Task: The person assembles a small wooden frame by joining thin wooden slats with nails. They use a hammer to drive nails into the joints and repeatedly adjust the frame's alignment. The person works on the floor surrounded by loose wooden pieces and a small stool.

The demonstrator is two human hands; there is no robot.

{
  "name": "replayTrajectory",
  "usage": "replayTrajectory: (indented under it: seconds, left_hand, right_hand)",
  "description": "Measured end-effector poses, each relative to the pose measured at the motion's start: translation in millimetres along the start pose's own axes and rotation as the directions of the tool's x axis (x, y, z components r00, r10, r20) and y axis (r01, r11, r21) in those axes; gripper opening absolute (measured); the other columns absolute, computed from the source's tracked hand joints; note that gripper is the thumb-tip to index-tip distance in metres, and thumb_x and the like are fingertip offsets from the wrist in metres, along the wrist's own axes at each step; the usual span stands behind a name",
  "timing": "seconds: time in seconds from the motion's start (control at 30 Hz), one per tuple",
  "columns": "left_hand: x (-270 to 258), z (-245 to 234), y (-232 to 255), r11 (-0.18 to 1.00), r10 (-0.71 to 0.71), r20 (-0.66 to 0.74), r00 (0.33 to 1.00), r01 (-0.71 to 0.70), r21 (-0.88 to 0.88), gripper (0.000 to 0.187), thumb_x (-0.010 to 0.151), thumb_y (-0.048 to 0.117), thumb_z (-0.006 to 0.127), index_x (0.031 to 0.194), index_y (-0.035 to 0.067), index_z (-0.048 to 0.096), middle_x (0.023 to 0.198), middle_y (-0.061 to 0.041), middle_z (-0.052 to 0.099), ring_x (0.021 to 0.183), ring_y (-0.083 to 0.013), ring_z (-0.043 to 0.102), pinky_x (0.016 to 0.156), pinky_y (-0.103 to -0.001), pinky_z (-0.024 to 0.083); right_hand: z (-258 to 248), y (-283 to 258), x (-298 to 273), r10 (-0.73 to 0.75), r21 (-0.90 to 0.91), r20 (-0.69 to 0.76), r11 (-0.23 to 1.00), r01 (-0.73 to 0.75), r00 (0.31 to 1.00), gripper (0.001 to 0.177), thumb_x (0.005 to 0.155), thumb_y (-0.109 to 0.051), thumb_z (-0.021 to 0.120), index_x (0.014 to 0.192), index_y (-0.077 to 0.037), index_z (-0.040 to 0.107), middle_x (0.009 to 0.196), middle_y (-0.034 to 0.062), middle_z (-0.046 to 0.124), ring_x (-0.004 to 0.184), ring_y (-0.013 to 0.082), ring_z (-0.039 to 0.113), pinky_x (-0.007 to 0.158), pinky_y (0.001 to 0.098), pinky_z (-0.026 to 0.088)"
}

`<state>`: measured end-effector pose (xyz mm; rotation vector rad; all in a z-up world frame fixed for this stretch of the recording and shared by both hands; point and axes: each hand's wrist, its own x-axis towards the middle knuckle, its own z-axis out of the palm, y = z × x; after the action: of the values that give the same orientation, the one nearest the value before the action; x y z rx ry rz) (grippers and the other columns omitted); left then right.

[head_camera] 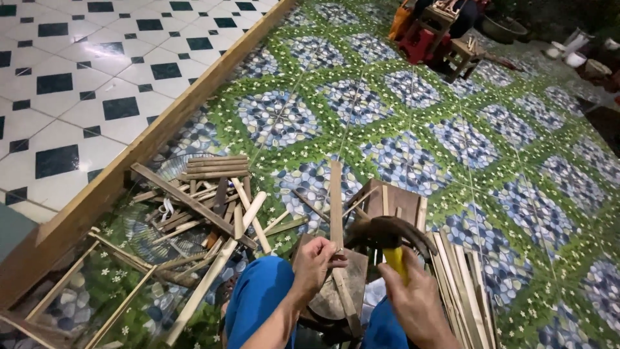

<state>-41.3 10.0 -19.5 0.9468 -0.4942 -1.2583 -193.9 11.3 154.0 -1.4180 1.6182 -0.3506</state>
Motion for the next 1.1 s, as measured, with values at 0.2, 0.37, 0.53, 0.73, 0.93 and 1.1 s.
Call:
replayTrajectory:
  seconds: [0.2,0.37,0.53,0.73,0.93,1.1]
  left_hand:
    - [1.3,3.3,1.4,0.999,-0.036,-0.047,0.998,0.037,0.021,0.026,0.094,0.024,0.064,0.083,0.002,0.06,0.083,-0.015,0.064,0.077,-0.0271,0.075,0.077,-0.038,0.07]
    - [-1.6,0.4,-2.3,1.0,0.001,0.026,1.0,0.0,-0.026,0.026,0.099,0.022,0.06,0.083,0.002,0.058,0.088,-0.018,0.066,0.088,-0.0309,0.073,0.087,-0.046,0.07]
    - [12.6,-1.6,-9.2,1.0,-0.003,-0.036,0.999,0.002,-0.023,0.049,0.081,0.048,0.076,0.081,0.003,0.055,0.083,-0.016,0.062,0.077,-0.0274,0.076,0.075,-0.04,0.07]
    - [7.6,2.2,-4.0,0.997,-0.078,-0.023,0.997,0.078,-0.01,0.024,0.102,0.014,0.057,0.082,0.002,0.055,0.089,-0.022,0.068,0.088,-0.0331,0.074,0.087,-0.046,0.07]
    - [8.0,2.5,-12.7,0.978,-0.128,-0.074,0.989,0.114,-0.173,0.025,0.098,0.015,0.065,0.082,-0.001,0.054,0.079,-0.023,0.066,0.07,-0.03,0.074,0.067,-0.036,0.065]
    - [0.3,6.2,-1.3,0.996,-0.079,-0.044,0.996,0.076,-0.053,0.024,0.098,0.017,0.061,0.079,0.004,0.055,0.084,-0.019,0.067,0.085,-0.0318,0.074,0.082,-0.046,0.069]
  right_hand:
    - [9.1,-2.8,2.0,0.135,-0.143,0.106,0.983,-0.119,0.985,0.048,0.102,-0.025,0.054,0.15,-0.03,0.056,0.135,0.0147,0.069,0.093,0.0242,0.069,0.092,0.0381,0.06]
    - [2.5,9.9,-0.5,-0.037,-0.086,-0.02,0.996,0.035,0.999,0.058,0.097,-0.035,0.053,0.155,-0.033,0.048,0.144,0.0127,0.064,0.128,0.0295,0.067,0.117,0.051,0.05]
    - [13.4,13.2,26.9,0.071,-0.252,0.095,0.967,-0.045,0.993,0.049,0.099,-0.031,0.062,0.147,-0.021,0.059,0.142,0.0033,0.071,0.133,0.0211,0.064,0.11,0.0342,0.048]
    - [0.1,-13.2,-11.2,-0.009,-0.174,-0.106,0.985,-0.01,0.994,0.05,0.097,-0.035,0.056,0.147,-0.026,0.057,0.135,0.0062,0.072,0.117,0.0277,0.069,0.104,0.0442,0.051]
    - [16.1,20.2,24.7,0.128,-0.197,0.048,0.973,-0.117,0.991,0.058,0.096,-0.034,0.067,0.15,-0.018,0.055,0.149,0.0025,0.065,0.14,0.0194,0.06,0.117,0.0315,0.045]
    - [4.4,4.4,-13.5,0.122,0.041,-0.021,0.992,-0.121,0.992,0.033,0.104,-0.021,0.056,0.135,-0.015,0.067,0.082,0.0167,0.064,0.052,0.0204,0.046,0.049,0.0336,0.045]
